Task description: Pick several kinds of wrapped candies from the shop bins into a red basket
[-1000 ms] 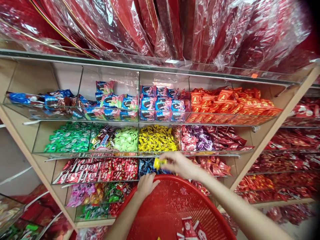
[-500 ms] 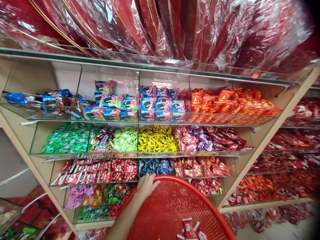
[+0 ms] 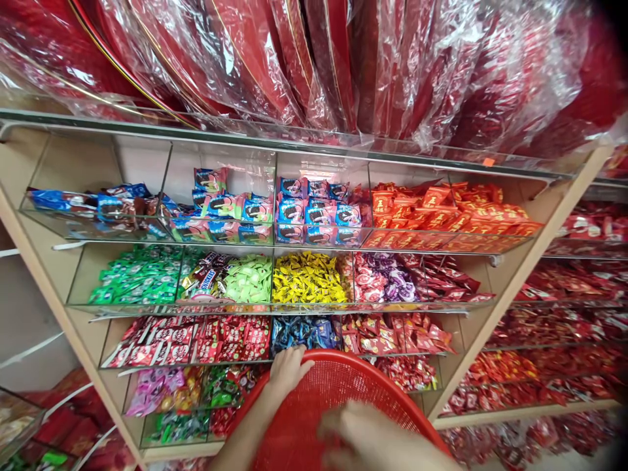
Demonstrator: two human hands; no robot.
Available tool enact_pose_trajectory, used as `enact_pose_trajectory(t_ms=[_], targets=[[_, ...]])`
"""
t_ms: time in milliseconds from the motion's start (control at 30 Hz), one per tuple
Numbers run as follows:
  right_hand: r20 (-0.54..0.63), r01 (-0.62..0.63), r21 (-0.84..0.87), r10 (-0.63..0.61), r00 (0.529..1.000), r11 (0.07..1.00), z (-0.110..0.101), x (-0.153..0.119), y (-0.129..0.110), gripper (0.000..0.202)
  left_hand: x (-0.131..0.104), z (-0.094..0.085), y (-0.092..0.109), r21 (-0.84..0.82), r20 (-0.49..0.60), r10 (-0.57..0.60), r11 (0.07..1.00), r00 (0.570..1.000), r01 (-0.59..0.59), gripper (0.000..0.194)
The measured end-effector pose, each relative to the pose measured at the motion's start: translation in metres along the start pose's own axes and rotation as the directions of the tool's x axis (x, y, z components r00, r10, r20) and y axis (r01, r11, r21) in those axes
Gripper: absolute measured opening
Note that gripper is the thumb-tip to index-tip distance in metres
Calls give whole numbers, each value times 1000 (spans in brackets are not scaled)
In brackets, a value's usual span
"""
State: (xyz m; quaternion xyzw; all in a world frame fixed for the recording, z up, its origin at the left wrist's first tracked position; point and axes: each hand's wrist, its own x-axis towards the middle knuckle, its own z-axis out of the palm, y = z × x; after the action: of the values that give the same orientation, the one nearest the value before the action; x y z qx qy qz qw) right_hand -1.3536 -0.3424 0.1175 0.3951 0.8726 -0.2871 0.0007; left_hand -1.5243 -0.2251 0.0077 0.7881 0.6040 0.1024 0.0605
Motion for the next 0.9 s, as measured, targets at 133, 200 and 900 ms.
enact_pose_trajectory(t_ms=[133, 200, 900], targets=[[-451, 12, -211, -108, 886, 977, -88, 50, 15, 18, -1, 1, 0, 8, -17, 13, 1000, 1000, -13, 42], [-545, -25, -250, -119, 830, 968, -122, 76, 24, 20, -1, 0, 1, 12, 0, 12, 1000, 1000, -12, 42], [-381, -282, -306, 154, 911, 909, -148, 151, 56, 24, 2, 6, 2, 20, -20, -2, 1000, 1000, 3, 38]])
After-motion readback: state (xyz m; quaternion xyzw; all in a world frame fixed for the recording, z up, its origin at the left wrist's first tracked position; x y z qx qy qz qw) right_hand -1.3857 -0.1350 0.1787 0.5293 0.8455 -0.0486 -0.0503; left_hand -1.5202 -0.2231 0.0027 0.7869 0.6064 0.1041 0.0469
